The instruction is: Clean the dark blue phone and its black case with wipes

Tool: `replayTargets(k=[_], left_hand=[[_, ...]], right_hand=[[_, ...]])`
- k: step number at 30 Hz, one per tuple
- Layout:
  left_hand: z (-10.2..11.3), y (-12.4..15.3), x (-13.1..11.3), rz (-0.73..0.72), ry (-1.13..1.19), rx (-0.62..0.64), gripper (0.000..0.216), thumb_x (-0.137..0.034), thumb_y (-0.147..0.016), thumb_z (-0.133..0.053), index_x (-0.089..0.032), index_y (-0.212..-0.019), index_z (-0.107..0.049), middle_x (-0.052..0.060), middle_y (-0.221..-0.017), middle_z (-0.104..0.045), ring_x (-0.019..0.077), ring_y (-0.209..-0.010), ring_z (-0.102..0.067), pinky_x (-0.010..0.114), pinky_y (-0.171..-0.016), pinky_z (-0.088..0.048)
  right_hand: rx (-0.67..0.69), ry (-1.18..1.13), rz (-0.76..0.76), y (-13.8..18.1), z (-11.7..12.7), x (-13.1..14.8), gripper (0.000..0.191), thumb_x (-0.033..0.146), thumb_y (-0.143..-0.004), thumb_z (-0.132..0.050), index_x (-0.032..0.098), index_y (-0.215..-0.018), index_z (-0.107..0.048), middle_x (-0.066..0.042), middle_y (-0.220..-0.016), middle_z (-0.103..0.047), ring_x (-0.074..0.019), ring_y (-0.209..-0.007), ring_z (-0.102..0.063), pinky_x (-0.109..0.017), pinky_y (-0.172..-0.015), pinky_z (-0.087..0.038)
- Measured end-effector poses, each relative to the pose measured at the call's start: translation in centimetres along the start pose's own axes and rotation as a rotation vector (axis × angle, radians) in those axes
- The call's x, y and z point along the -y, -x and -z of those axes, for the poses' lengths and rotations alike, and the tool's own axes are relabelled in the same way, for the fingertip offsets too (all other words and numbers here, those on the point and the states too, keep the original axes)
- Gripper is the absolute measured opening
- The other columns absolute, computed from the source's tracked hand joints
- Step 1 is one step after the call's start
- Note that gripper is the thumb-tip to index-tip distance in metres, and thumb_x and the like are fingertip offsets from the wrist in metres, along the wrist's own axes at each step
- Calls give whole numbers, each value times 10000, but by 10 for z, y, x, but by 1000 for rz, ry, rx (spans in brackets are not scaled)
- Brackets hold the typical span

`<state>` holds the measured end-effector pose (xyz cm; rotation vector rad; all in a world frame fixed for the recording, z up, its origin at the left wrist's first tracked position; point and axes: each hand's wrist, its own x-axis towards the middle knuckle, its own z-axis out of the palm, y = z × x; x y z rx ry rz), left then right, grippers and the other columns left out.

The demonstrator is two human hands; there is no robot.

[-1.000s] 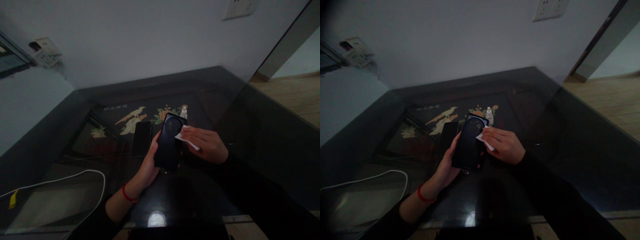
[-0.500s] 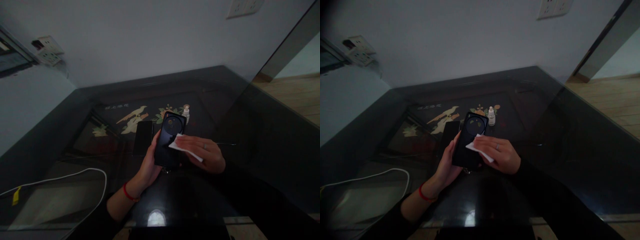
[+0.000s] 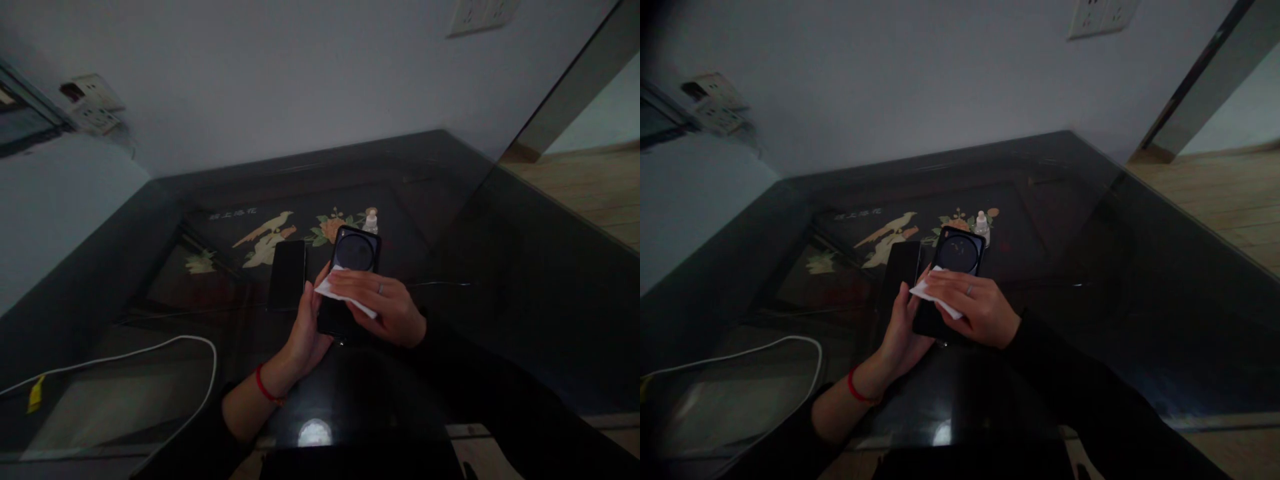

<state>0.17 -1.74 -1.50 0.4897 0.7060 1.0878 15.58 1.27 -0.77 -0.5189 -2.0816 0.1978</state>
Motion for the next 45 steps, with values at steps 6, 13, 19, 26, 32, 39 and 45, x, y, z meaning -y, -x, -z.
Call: replayTargets(k=[6,13,19,26,32,39,45], left_hand=[[-2,3,-1,43,-42,108,570,-595,-905,-413,-326,-1406,-440,29,-1482,-442,298,-1324,-429,502,-1031,-416],[2,0,-5,35,42,-4,600,-605,-916,-368,-294,-1426,-425,57,-1259,-626,239,-1178,-566,391,-1006,-426],[4,-1,-11,99,141,-24,590,-604,-930,-313,-338,-1455,-366,41,-1193,-657,206,-1031,-638,375,-952,-450],[0,-2,-10,98,180,-54,554,-571,-951,-275,-378,-1469,-320,40,-1285,-616,217,-1122,-613,407,-1014,-410],[3,-11,-23,-6,176,-109,546,-526,-960,-295,-355,-1479,-294,78,-1287,-618,245,-1086,-641,425,-937,-464],[6,-11,-25,-48,152,-127,491,-450,-965,-347,-310,-1435,-366,88,-1153,-675,236,-927,-680,433,-824,-521],[4,-7,-22,-27,107,-95,465,-396,-955,-403,-356,-1415,-351,64,-1222,-633,241,-966,-663,506,-856,-523]], right_hand=[[-156,109,-234,-3,8,-8,329,103,-945,-439,153,-1221,-611,-136,-1272,-636,-196,-1259,-545,-414,-1064,-468],[106,-15,111,7,-4,6,381,135,-942,-457,112,-1317,-522,-152,-1256,-644,-212,-1281,-522,-401,-1056,-487],[113,-2,171,10,-4,5,388,92,-926,-477,37,-1308,-505,-208,-1232,-645,-247,-1300,-496,-430,-1053,-490],[188,-47,241,10,-9,12,319,112,-957,-413,19,-1222,-565,-195,-1184,-674,-254,-1285,-510,-417,-1039,-500],[188,17,279,15,5,2,299,128,-912,-500,42,-1183,-590,-160,-1103,-717,-240,-1181,-605,-390,-980,-548],[90,114,170,10,20,-9,341,76,-873,-520,110,-1204,-596,-147,-1100,-721,-213,-1116,-649,-373,-933,-575],[43,157,84,12,21,-12,285,73,-876,-529,92,-1141,-632,-149,-1077,-726,-212,-1096,-662,-343,-931,-576]])
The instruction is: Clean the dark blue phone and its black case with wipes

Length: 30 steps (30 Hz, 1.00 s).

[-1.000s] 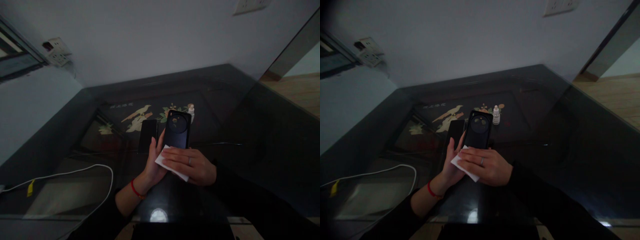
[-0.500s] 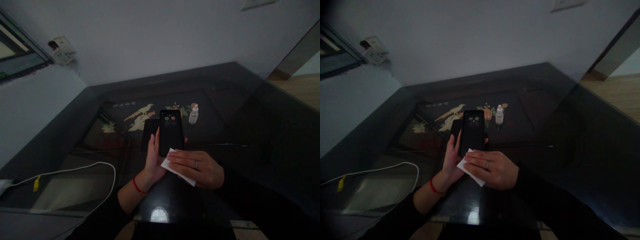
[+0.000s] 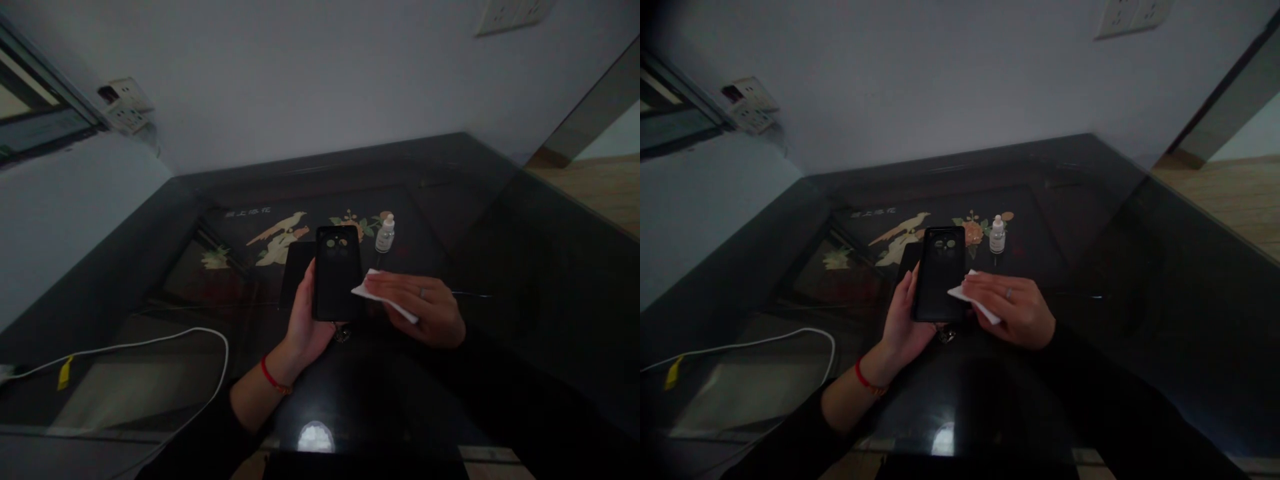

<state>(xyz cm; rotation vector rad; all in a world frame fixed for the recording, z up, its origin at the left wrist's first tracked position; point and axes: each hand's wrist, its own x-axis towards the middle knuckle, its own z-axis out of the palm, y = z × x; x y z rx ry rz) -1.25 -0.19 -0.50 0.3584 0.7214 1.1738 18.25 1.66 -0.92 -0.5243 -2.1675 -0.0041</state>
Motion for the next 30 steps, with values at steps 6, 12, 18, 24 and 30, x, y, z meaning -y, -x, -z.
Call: replayTargets(k=[6,12,18,24,30], left_hand=[[-3,12,12,146,-110,211,679,-454,-893,-529,-469,-1456,-149,94,-1369,-524,338,-982,-668,558,-743,-545],[-4,18,22,165,-176,195,702,-481,-875,-554,-453,-1481,-200,67,-1508,-382,344,-1206,-541,569,-916,-489],[-6,14,18,20,-130,130,652,-406,-891,-556,-379,-1474,-267,15,-1519,-380,263,-1367,-377,473,-1086,-381],[-9,17,16,-9,-137,72,688,-420,-840,-632,-401,-1443,-302,11,-1518,-367,291,-1339,-407,477,-1056,-417],[-2,18,26,74,-154,153,731,-452,-760,-718,-420,-1407,-381,9,-1511,-384,318,-1342,-410,492,-1076,-390]], right_hand=[[-193,179,-255,0,6,-15,337,73,-901,-499,169,-1198,-625,-114,-1154,-703,-208,-1135,-640,-364,-986,-538],[-21,142,-93,-3,-4,-11,348,76,-907,-495,110,-1242,-586,-154,-1206,-675,-219,-1206,-592,-388,-1027,-517],[73,104,97,-2,-3,-11,256,98,-881,-539,81,-1120,-629,-167,-1149,-699,-238,-1178,-611,-392,-984,-551],[-25,223,-5,-2,7,-20,241,68,-853,-540,98,-1063,-654,-165,-1103,-717,-246,-1110,-654,-402,-954,-567],[-17,180,-55,-7,-2,-13,319,81,-901,-494,119,-1192,-618,-151,-1196,-680,-228,-1211,-585,-400,-1026,-518]])
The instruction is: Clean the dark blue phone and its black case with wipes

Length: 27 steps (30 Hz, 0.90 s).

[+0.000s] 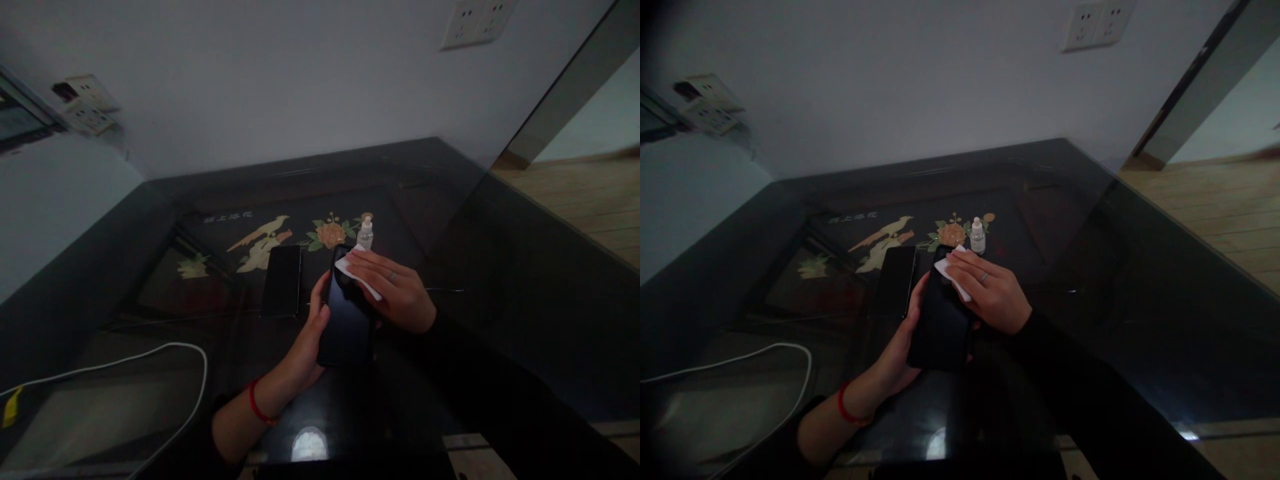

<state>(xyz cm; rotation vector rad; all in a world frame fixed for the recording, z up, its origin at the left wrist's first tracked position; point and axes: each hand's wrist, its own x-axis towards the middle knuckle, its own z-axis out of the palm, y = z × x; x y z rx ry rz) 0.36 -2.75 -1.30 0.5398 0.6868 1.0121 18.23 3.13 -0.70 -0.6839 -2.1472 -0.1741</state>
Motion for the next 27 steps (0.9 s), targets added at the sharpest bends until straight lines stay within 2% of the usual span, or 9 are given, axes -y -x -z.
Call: replayTargets(k=[3,6,11,17,22,27], left_hand=[[1,-2,2,-52,-28,-5,708,-457,-750,-726,-389,-1392,-437,-13,-1531,-361,287,-1399,-328,433,-1130,-331],[-1,-2,-2,-36,-32,-24,684,-429,-793,-690,-390,-1414,-405,-22,-1550,-330,275,-1409,-310,431,-1126,-342],[-4,-1,-11,-31,-3,-43,715,-431,-826,-650,-399,-1453,-309,5,-1551,-324,290,-1365,-375,481,-1055,-424],[0,0,-11,121,10,70,776,-511,-809,-636,-489,-1458,-211,70,-1516,-359,355,-1113,-599,598,-866,-509],[2,1,-6,157,-26,113,738,-550,-832,-574,-502,-1461,-191,120,-1495,-372,389,-1014,-643,578,-697,-556],[2,1,-7,157,-20,126,781,-539,-814,-608,-512,-1463,-173,101,-1524,-335,363,-1012,-648,576,-730,-558]], right_hand=[[37,-44,53,1,-6,6,312,83,-906,-500,84,-1200,-607,-173,-1201,-673,-236,-1227,-571,-398,-1031,-514],[51,-78,108,3,-7,7,287,73,-890,-513,83,-1156,-619,-170,-1176,-686,-235,-1217,-579,-391,-1013,-529],[51,-97,183,6,3,-2,207,77,-847,-558,77,-1039,-638,-166,-1048,-732,-239,-1094,-662,-371,-950,-573],[-56,37,49,3,13,-9,323,39,-845,-525,131,-1142,-615,-144,-1133,-709,-231,-1162,-622,-406,-983,-555],[25,-6,144,1,4,-6,248,67,-870,-519,111,-1082,-641,-145,-1109,-718,-234,-1162,-621,-395,-974,-559],[60,47,119,3,0,-8,230,74,-875,-523,108,-1059,-656,-150,-1125,-712,-242,-1158,-624,-397,-982,-550]])
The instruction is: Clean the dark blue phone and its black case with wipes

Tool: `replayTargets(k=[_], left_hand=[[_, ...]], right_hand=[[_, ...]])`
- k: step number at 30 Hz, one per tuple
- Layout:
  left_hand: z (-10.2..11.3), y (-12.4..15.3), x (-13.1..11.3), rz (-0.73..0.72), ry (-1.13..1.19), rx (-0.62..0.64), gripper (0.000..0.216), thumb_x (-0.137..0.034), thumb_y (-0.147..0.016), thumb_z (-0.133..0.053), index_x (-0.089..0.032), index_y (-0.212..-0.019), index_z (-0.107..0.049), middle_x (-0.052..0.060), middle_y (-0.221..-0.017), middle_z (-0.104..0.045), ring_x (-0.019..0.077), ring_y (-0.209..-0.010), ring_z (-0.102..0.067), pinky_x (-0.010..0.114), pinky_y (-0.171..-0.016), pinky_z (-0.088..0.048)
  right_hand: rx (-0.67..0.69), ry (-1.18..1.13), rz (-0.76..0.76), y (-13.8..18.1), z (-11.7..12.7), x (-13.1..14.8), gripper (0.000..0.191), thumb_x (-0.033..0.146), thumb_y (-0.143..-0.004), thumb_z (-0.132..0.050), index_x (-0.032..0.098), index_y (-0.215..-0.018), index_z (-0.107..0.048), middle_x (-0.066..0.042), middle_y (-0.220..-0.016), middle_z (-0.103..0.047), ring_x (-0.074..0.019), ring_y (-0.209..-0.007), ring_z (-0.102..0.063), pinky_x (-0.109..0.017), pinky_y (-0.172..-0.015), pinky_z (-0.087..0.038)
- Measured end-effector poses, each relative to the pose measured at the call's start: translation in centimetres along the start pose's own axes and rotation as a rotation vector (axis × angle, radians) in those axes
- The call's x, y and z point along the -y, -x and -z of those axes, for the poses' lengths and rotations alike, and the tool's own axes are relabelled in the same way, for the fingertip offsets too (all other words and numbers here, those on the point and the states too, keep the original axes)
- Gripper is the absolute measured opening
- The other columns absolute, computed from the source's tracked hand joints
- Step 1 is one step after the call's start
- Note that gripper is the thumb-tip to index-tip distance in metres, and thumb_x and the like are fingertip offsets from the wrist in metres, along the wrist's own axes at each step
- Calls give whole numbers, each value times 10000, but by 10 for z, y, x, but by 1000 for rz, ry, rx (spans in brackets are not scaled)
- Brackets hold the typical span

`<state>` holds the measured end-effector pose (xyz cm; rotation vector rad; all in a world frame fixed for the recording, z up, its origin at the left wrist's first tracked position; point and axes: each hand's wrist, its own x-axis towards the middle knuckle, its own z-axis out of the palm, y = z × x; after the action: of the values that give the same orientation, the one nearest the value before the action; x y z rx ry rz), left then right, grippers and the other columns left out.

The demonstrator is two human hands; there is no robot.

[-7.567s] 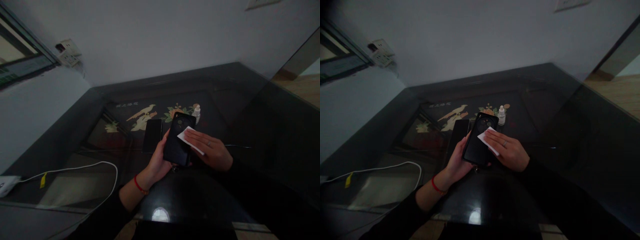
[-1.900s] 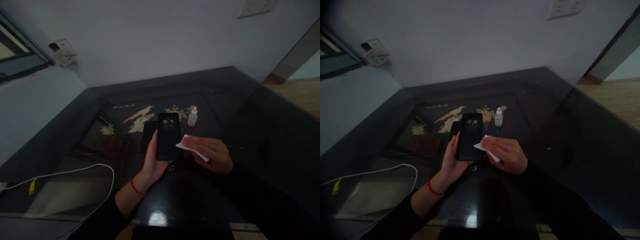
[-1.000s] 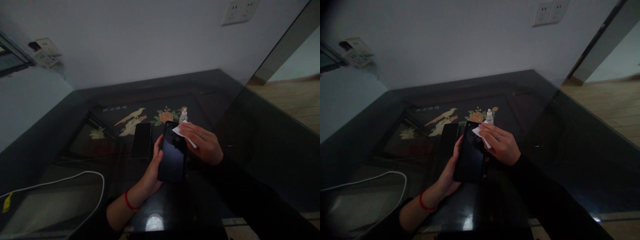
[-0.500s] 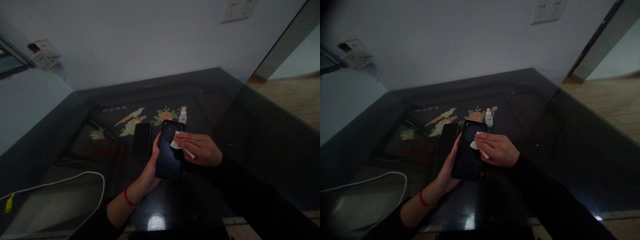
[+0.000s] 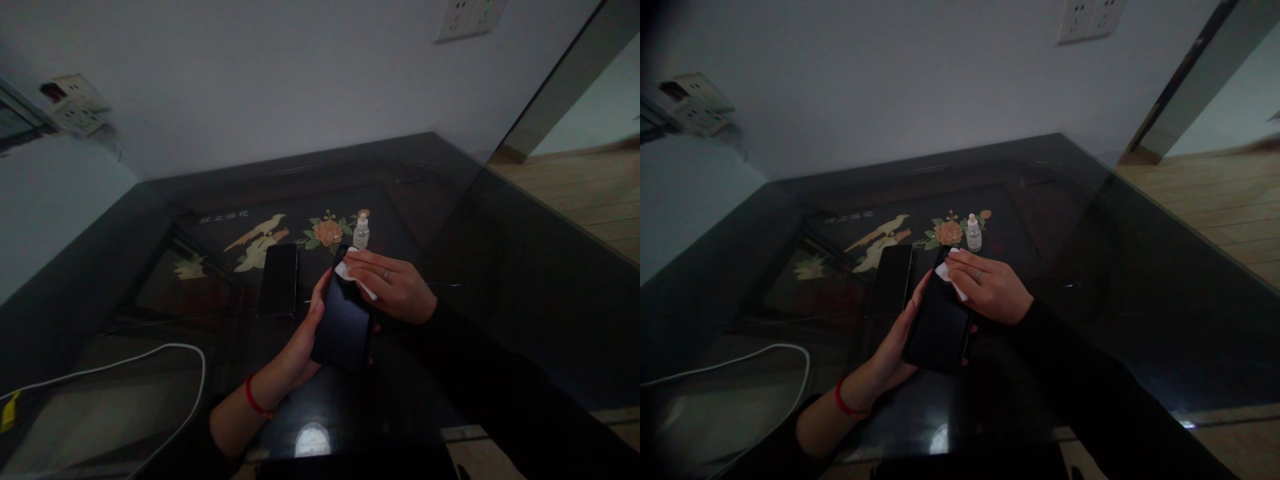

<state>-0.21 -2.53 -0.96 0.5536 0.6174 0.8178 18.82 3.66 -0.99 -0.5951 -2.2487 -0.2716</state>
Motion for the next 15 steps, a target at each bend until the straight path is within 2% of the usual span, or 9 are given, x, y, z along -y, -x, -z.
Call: replayTargets(k=[5,9,13,15], left_hand=[[-2,0,-4,-39,0,-32,772,-504,-819,-625,-488,-1461,-196,67,-1515,-363,346,-1080,-621,592,-857,-520],[-5,-2,-7,-124,-6,-120,706,-444,-847,-616,-430,-1455,-256,39,-1508,-387,315,-1218,-535,532,-981,-470],[-5,-4,-7,-232,-10,-201,587,-370,-879,-592,-348,-1421,-369,15,-1504,-401,250,-1342,-413,417,-1096,-381],[-3,-4,-6,-203,2,-182,599,-387,-872,-599,-366,-1422,-361,12,-1502,-403,260,-1332,-426,436,-1080,-398]], right_hand=[[20,76,-73,0,4,1,218,78,-865,-525,143,-1007,-678,-115,-1069,-736,-230,-1095,-663,-364,-976,-553],[-3,113,-104,-1,3,6,199,78,-860,-516,123,-959,-682,-123,-974,-752,-240,-993,-704,-360,-899,-591],[13,-22,-159,0,5,11,182,124,-878,-513,138,-946,-681,-100,-908,-757,-218,-912,-721,-333,-805,-611],[-18,-129,-246,-1,9,13,206,141,-902,-488,163,-971,-681,-77,-928,-757,-191,-910,-719,-310,-805,-602]])
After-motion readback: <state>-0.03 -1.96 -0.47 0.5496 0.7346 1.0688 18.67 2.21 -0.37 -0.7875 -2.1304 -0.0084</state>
